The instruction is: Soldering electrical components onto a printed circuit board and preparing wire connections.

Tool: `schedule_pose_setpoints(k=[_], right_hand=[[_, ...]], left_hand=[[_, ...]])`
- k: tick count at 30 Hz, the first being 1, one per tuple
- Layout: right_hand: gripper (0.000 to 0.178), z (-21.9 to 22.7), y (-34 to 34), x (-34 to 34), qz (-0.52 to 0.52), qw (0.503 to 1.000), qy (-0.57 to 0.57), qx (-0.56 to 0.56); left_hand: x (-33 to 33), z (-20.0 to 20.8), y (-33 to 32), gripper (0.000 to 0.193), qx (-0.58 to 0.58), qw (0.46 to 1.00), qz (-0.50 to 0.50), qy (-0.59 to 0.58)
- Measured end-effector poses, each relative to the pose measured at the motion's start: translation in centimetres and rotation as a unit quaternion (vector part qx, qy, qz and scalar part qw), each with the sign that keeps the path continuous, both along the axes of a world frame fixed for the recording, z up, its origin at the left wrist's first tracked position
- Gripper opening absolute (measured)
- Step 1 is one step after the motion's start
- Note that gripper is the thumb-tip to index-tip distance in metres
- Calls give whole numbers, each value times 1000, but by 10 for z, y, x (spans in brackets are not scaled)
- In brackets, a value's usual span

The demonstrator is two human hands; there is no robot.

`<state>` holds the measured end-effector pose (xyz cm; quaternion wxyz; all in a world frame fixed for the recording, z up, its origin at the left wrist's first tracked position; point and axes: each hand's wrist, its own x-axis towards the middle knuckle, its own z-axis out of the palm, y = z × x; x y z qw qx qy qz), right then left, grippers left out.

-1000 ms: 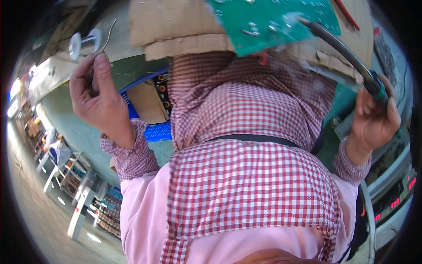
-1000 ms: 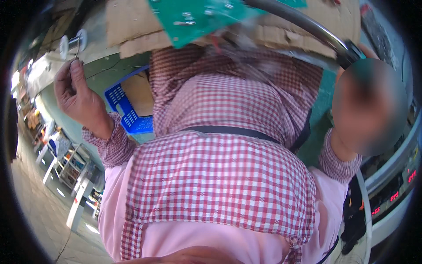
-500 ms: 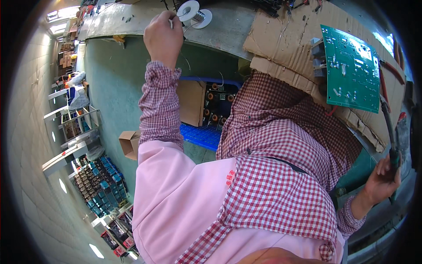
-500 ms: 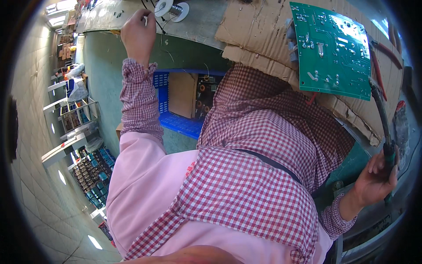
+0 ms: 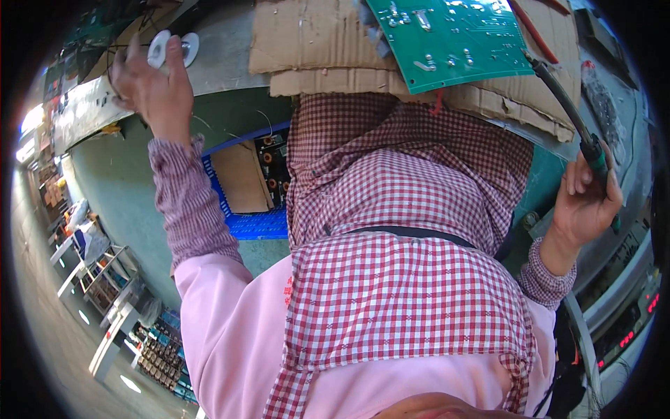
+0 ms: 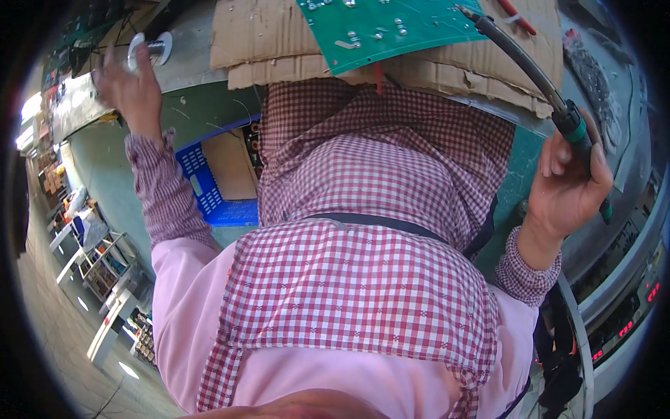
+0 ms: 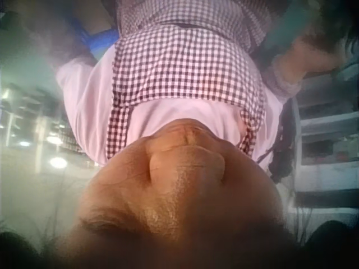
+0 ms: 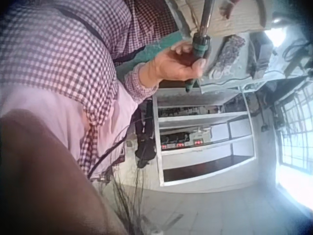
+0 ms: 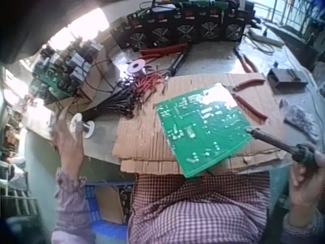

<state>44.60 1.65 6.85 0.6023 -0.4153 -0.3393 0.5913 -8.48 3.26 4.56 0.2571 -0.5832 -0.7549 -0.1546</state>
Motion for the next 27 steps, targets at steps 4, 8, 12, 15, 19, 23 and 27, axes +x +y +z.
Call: schedule_pose_setpoints(k=[4,8,12,15,19,23,27], right_hand=[[49,-1,-6,0,-8,1000,2,7],[49,-5,-4,-3,-9,1000,6,5],[49,-4,-5,-14,-4,1000,-10,6],[49,-4,-6,-24,10,999,-33,2],[49,-5,-9,-29,31,997,-68,1],[48,-7,-6,-27,58,994,-90,0],[49,-5,-5,-31,64,988,-136,-16]], left_hand=[[113,12,-35,26,83,972,-189,-115],[197,4,-66,16,-89,815,-239,-521],[243,-18,-59,23,-122,719,-236,-643],[251,-20,-49,25,-163,640,-185,-727],[250,-18,-43,26,-213,585,-147,-769],[244,-13,-40,27,-217,620,-161,-736],[238,-5,-35,28,-282,627,-155,-710]])
